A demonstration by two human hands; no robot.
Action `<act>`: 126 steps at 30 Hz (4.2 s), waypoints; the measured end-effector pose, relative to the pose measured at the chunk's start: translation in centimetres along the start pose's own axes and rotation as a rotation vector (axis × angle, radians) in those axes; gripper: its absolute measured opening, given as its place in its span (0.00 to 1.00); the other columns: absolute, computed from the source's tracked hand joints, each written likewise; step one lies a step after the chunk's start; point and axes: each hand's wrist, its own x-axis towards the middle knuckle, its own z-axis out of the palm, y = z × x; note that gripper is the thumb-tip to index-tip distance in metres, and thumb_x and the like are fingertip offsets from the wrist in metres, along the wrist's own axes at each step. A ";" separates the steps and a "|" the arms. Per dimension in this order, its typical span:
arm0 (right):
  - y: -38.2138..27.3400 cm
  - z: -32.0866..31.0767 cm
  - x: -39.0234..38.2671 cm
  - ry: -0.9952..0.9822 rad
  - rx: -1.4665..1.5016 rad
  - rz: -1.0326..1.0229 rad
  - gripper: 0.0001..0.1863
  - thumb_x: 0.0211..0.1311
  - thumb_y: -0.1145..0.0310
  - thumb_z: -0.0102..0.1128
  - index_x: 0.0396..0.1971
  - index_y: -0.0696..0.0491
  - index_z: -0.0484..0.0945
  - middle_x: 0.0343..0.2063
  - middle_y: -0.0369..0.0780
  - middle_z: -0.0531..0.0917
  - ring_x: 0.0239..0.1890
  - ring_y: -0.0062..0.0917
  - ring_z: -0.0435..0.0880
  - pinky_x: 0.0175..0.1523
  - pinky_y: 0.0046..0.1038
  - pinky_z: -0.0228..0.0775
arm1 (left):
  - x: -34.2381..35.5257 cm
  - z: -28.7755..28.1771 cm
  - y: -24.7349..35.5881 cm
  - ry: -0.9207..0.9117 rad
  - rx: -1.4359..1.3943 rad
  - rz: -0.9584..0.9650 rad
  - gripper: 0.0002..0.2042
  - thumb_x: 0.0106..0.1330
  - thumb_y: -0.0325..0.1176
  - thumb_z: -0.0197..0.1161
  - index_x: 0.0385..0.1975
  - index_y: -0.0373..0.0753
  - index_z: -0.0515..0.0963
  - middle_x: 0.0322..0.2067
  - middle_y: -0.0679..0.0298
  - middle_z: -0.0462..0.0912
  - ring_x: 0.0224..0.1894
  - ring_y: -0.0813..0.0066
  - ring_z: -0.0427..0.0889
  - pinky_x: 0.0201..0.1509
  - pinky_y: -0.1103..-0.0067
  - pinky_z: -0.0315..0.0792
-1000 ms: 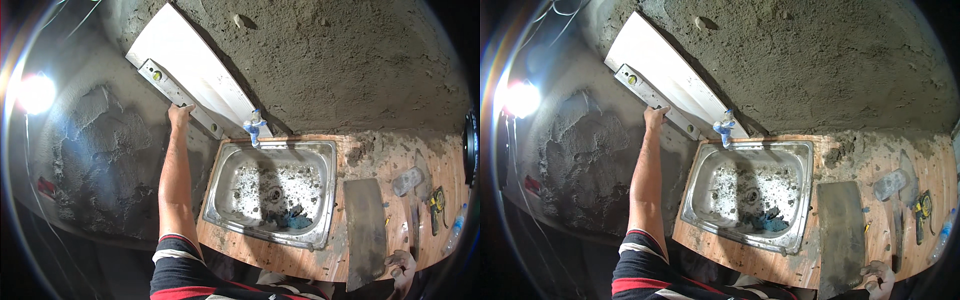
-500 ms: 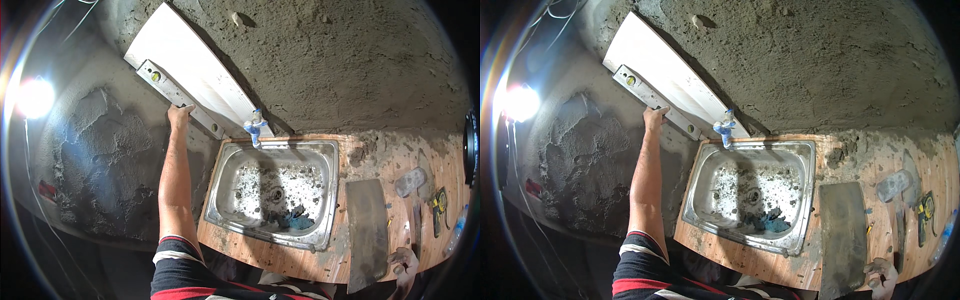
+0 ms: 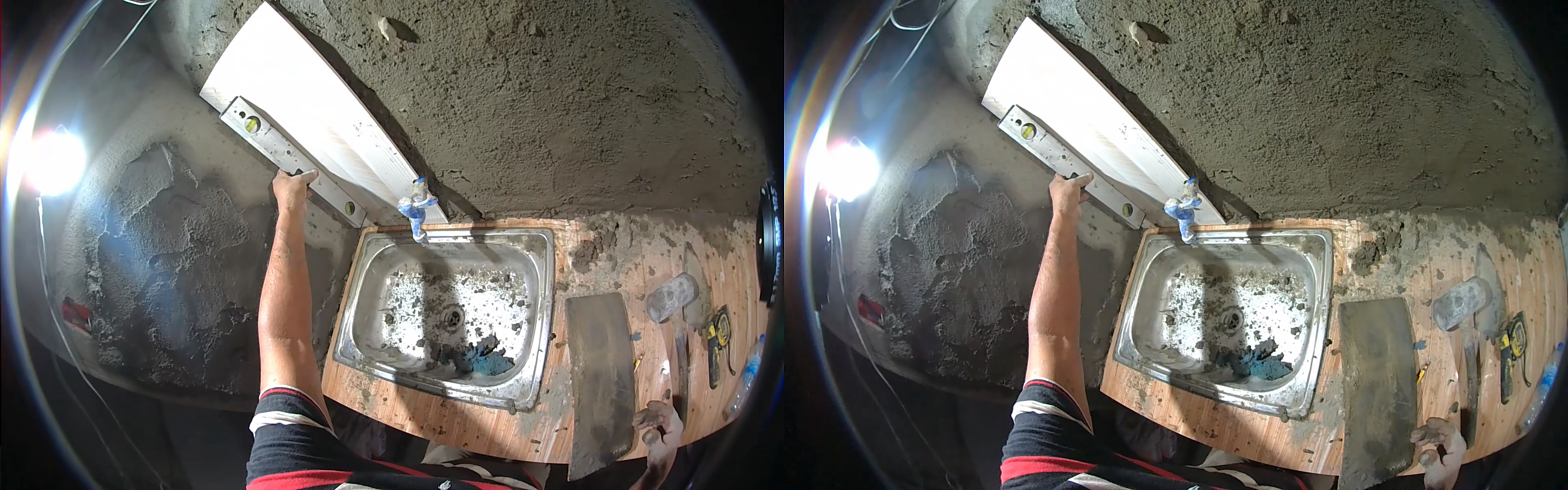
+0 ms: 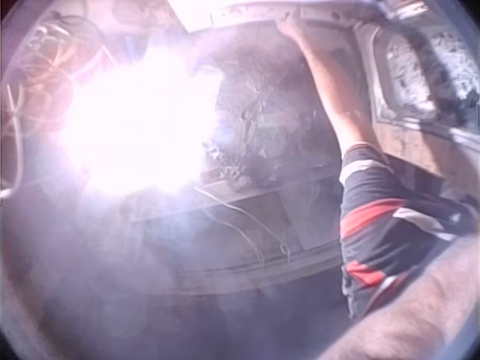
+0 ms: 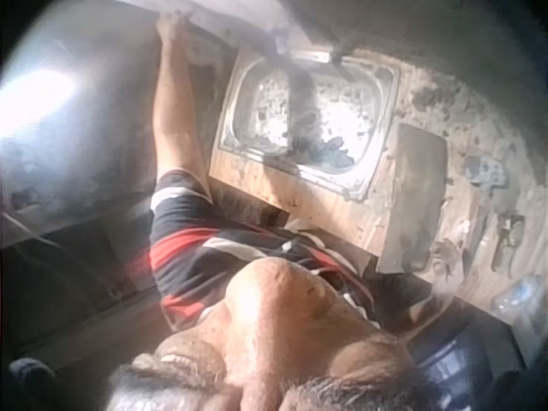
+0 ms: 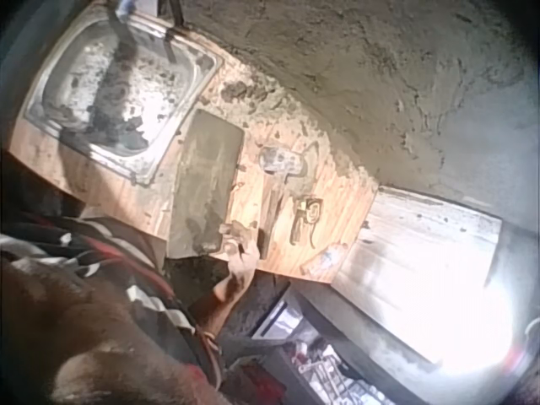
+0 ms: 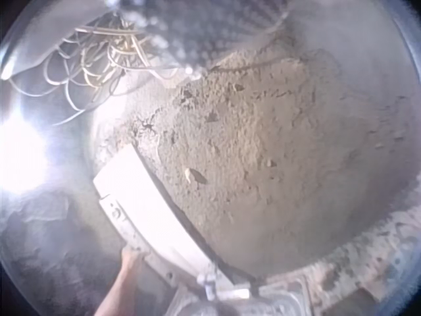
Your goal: The person cleans the wall and sink edge with a sponge, then pours liquid from a bucket onto the back of a tile and presses the tile onto the wall above the sink.
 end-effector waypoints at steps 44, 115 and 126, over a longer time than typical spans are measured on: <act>-50.1 47.5 36.1 0.244 -1.131 -1.163 0.17 0.68 0.60 0.61 0.48 0.56 0.82 0.41 0.44 0.87 0.41 0.30 0.86 0.51 0.32 0.80 | 1.7 -1.1 -2.1 -0.023 -0.007 0.128 0.22 0.50 0.25 0.76 0.46 0.26 0.80 0.41 0.49 0.87 0.42 0.62 0.87 0.52 0.71 0.77; -36.1 43.7 27.6 -0.546 -0.923 -1.031 0.17 0.60 0.58 0.70 0.41 0.55 0.85 0.37 0.43 0.89 0.37 0.29 0.87 0.48 0.34 0.78 | 1.3 -0.9 -1.7 -0.043 -0.067 0.122 0.28 0.51 0.26 0.76 0.51 0.18 0.75 0.44 0.44 0.86 0.44 0.63 0.86 0.53 0.74 0.76; -35.6 49.3 32.7 -0.266 -0.804 -0.936 0.25 0.61 0.55 0.66 0.51 0.57 0.83 0.48 0.48 0.86 0.52 0.35 0.85 0.61 0.35 0.74 | -3.9 -6.9 4.4 -0.065 -0.204 0.161 0.20 0.54 0.25 0.70 0.48 0.26 0.79 0.40 0.55 0.87 0.38 0.70 0.85 0.47 0.76 0.77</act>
